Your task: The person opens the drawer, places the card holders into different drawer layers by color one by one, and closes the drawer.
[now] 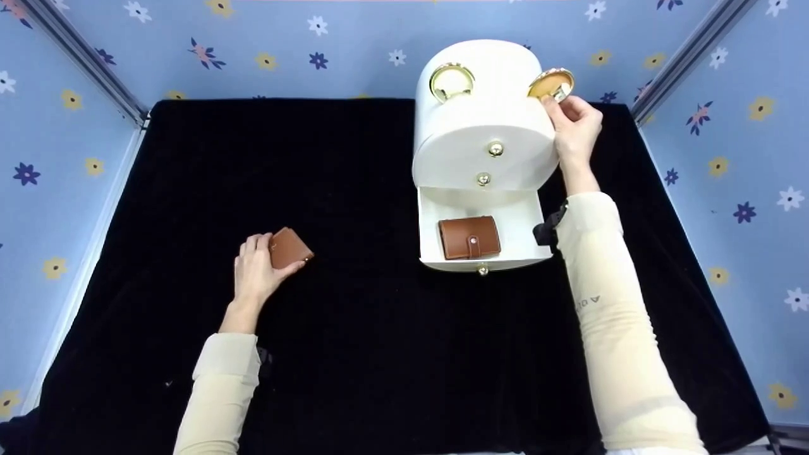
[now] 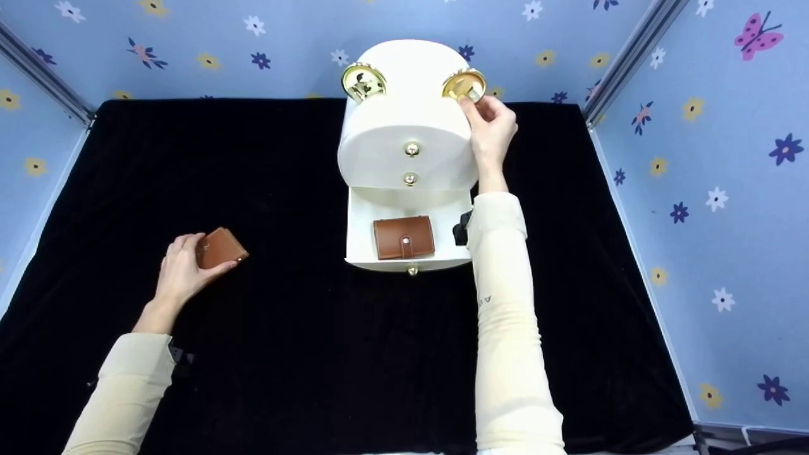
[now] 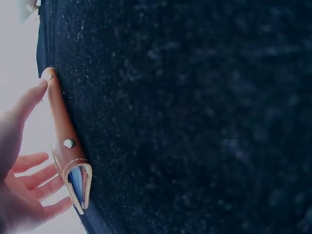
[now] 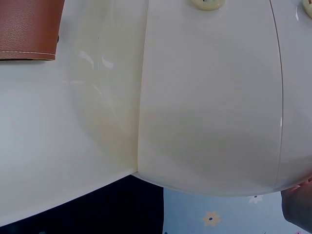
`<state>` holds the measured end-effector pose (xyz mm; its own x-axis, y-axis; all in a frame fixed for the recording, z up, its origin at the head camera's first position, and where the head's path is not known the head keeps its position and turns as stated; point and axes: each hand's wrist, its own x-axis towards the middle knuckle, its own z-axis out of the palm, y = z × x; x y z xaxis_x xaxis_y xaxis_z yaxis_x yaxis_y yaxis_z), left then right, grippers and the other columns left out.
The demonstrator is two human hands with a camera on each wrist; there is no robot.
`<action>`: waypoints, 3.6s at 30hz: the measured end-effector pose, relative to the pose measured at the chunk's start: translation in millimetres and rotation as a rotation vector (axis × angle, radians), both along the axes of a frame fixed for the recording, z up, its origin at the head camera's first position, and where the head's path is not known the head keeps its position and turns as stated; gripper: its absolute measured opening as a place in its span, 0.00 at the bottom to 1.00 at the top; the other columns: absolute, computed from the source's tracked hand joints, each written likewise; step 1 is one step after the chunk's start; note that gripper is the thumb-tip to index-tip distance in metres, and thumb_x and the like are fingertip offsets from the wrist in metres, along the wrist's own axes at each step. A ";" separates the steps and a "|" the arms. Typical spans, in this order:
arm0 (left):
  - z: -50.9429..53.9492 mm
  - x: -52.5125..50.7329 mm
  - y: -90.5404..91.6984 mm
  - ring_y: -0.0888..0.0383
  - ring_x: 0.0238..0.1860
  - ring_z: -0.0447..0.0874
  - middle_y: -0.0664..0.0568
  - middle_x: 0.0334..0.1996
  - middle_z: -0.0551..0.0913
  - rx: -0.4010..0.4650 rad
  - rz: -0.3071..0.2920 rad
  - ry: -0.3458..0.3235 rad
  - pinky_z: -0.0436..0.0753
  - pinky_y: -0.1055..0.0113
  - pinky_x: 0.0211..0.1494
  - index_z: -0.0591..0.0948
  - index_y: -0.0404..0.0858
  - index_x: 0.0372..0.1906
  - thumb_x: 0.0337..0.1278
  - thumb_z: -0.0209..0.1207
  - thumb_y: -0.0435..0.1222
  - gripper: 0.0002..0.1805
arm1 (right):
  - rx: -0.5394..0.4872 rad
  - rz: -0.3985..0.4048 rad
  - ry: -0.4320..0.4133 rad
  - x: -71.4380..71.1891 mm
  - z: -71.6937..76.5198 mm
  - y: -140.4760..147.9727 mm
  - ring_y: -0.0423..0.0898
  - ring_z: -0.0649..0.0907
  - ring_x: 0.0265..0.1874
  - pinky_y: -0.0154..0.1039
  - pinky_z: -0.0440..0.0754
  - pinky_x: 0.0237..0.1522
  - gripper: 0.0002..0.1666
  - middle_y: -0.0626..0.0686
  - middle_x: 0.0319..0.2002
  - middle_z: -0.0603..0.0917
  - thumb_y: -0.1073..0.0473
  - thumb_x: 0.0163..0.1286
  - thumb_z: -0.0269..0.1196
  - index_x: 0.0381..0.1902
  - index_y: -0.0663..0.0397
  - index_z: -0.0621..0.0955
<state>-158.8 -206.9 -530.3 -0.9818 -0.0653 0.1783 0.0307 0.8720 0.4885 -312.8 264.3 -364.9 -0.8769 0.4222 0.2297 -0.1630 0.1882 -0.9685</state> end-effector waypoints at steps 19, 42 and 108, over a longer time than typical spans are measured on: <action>1.2 -3.8 1.9 0.37 0.47 0.64 0.33 0.51 0.66 -0.033 0.022 -0.112 0.65 0.42 0.45 0.64 0.26 0.58 0.28 0.69 0.52 0.51 | 0.002 -0.014 0.007 -5.6 -5.6 2.5 0.40 0.77 0.18 0.30 0.72 0.26 0.09 0.47 0.18 0.80 0.57 0.50 0.69 0.20 0.56 0.82; 12.7 -4.7 25.3 0.39 0.46 0.65 0.36 0.50 0.68 -0.078 0.003 -0.039 0.66 0.47 0.42 0.68 0.27 0.57 0.26 0.69 0.49 0.47 | -0.016 0.011 0.002 8.4 9.7 -5.2 0.39 0.77 0.19 0.30 0.72 0.26 0.07 0.47 0.18 0.80 0.60 0.51 0.67 0.21 0.58 0.82; 109.7 -28.6 225.2 0.51 0.50 0.65 0.48 0.53 0.69 -0.032 -0.364 -0.041 0.65 0.59 0.49 0.69 0.34 0.58 0.24 0.69 0.51 0.47 | 0.004 -0.023 -0.014 -5.9 -4.6 4.1 0.39 0.78 0.20 0.29 0.72 0.28 0.08 0.47 0.19 0.81 0.56 0.49 0.69 0.21 0.54 0.82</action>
<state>-187.4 18.3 -420.6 -0.9460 0.2949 0.1346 0.3230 0.8223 0.4685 -318.7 268.5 -369.5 -0.8700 0.4417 0.2190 -0.1448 0.1957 -0.9699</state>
